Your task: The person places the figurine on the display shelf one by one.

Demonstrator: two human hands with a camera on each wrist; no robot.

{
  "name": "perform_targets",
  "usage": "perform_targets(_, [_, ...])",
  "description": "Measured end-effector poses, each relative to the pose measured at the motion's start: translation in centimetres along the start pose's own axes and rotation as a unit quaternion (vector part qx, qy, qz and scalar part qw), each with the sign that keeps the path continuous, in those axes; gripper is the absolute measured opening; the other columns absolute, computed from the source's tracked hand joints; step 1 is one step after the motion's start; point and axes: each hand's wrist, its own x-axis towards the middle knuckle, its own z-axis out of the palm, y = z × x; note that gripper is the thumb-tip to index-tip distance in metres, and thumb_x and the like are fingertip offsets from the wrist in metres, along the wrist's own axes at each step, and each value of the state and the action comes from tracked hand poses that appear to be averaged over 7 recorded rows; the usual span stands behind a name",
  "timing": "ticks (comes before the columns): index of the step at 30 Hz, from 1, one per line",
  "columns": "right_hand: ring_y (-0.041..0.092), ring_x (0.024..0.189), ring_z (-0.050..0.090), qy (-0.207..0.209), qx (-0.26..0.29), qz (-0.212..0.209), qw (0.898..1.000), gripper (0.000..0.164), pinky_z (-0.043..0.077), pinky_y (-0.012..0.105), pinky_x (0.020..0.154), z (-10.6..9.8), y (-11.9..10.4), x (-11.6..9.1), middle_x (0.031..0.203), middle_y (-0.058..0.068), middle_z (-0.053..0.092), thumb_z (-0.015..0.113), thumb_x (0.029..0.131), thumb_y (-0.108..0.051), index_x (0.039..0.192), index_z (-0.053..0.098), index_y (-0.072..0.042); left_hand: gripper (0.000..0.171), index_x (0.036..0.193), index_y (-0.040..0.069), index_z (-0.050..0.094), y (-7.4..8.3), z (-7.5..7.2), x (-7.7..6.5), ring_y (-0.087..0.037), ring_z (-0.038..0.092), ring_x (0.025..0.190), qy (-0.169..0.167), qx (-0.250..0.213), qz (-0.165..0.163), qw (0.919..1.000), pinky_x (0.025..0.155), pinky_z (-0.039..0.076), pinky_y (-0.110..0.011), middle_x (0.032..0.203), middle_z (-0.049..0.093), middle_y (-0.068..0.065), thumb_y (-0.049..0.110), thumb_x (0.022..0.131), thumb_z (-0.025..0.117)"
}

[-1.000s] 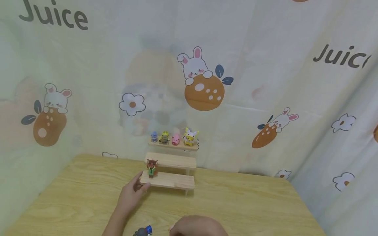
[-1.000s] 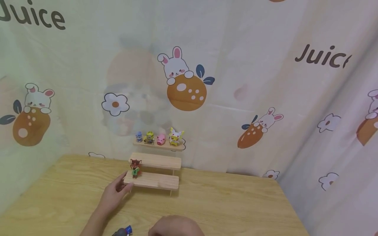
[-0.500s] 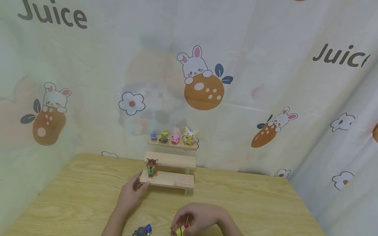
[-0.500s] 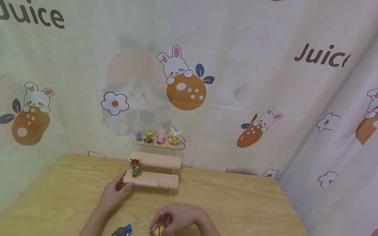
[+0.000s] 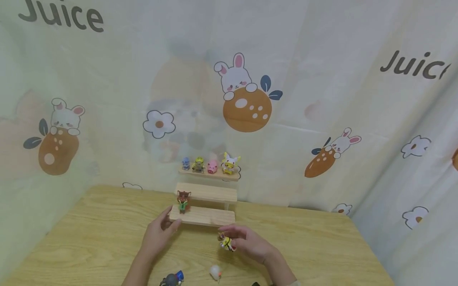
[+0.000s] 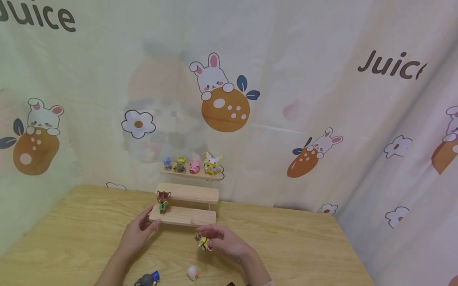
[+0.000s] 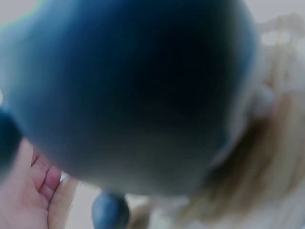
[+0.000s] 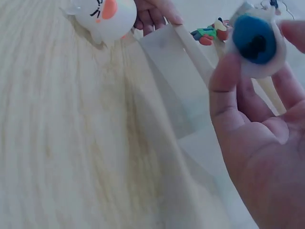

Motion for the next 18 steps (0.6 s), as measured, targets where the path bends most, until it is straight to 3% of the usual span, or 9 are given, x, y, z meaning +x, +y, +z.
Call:
perform_targets(2, [0.01, 0.104, 0.052, 0.024, 0.04, 0.011, 0.999, 0.048, 0.048, 0.02, 0.084, 0.1, 0.2, 0.2, 0.124, 0.003, 0.056, 0.051, 0.087, -0.005, 0.135, 0.047, 0.001, 0.081, 0.146, 0.015, 0.037, 0.0, 0.0, 0.0, -0.028, 0.064, 0.107, 0.001, 0.001, 0.004, 1.0, 0.097, 0.049, -0.046, 0.114, 0.066, -0.011, 0.06, 0.083, 0.06])
perform_targets(4, [0.011, 0.106, 0.053, 0.046, 0.115, 0.022, 0.992, 0.049, 0.048, 0.021, 0.085, 0.1, 0.3, 0.5, 0.123, 0.003, 0.056, 0.05, 0.088, -0.005, 0.137, 0.044, 0.0, 0.081, 0.146, 0.015, 0.038, 0.0, 0.0, -0.1, -0.028, 0.064, 0.107, 0.002, 0.005, 0.007, 1.0, 0.097, 0.049, -0.047, 0.114, 0.066, -0.011, 0.06, 0.083, 0.06])
perform_targets(6, [0.013, 0.108, 0.055, 0.066, 0.2, 0.03, 0.977, 0.052, 0.048, 0.022, 0.085, 0.2, 0.3, 0.7, 0.124, 0.005, 0.055, 0.048, 0.09, -0.005, 0.14, 0.04, -0.001, 0.081, 0.146, 0.015, 0.037, 0.0, 0.0, -0.1, -0.029, 0.064, 0.107, 0.001, 0.006, 0.009, 0.9999, 0.097, 0.049, -0.048, 0.114, 0.066, -0.012, 0.061, 0.083, 0.059])
perform_targets(9, [0.018, 0.114, 0.057, 0.087, 0.277, 0.035, 0.956, 0.05, 0.049, 0.025, 0.09, 0.5, -0.1, 1.0, 0.129, 0.011, 0.054, 0.047, 0.094, -0.01, 0.143, 0.036, -0.002, 0.079, 0.145, 0.016, 0.038, 0.0, 0.0, -0.1, -0.029, 0.064, 0.108, 0.001, 0.003, 0.005, 1.0, 0.097, 0.049, -0.048, 0.116, 0.066, -0.012, 0.059, 0.083, 0.061])
perform_targets(12, [0.018, 0.111, 0.059, 0.093, 0.283, 0.04, 0.954, 0.05, 0.05, 0.025, 0.092, 0.8, -0.6, 1.2, 0.126, 0.013, 0.057, 0.048, 0.098, -0.022, 0.142, 0.036, -0.001, 0.078, 0.145, 0.016, 0.038, 0.1, 0.0, -0.2, -0.029, 0.064, 0.108, 0.003, -0.001, 0.002, 1.0, 0.097, 0.049, -0.047, 0.116, 0.066, -0.013, 0.057, 0.083, 0.062])
perform_targets(15, [0.013, 0.099, 0.061, 0.096, 0.256, 0.042, 0.961, 0.052, 0.052, 0.021, 0.085, 1.2, -1.1, 1.3, 0.119, 0.011, 0.061, 0.051, 0.098, -0.028, 0.14, 0.038, 0.0, 0.078, 0.145, 0.015, 0.039, 0.1, -0.1, -0.2, -0.029, 0.064, 0.107, 0.003, -0.001, 0.004, 1.0, 0.097, 0.049, -0.047, 0.116, 0.066, -0.013, 0.056, 0.084, 0.062])
perform_targets(18, [0.01, 0.089, 0.061, 0.099, 0.223, 0.039, 0.969, 0.048, 0.052, 0.017, 0.076, 1.4, -1.3, 1.3, 0.114, 0.008, 0.062, 0.054, 0.097, -0.024, 0.137, 0.039, -0.001, 0.079, 0.145, 0.014, 0.038, 0.3, -0.2, -0.2, -0.029, 0.065, 0.106, 0.002, 0.0, 0.007, 1.0, 0.097, 0.049, -0.048, 0.115, 0.066, -0.013, 0.057, 0.084, 0.062])
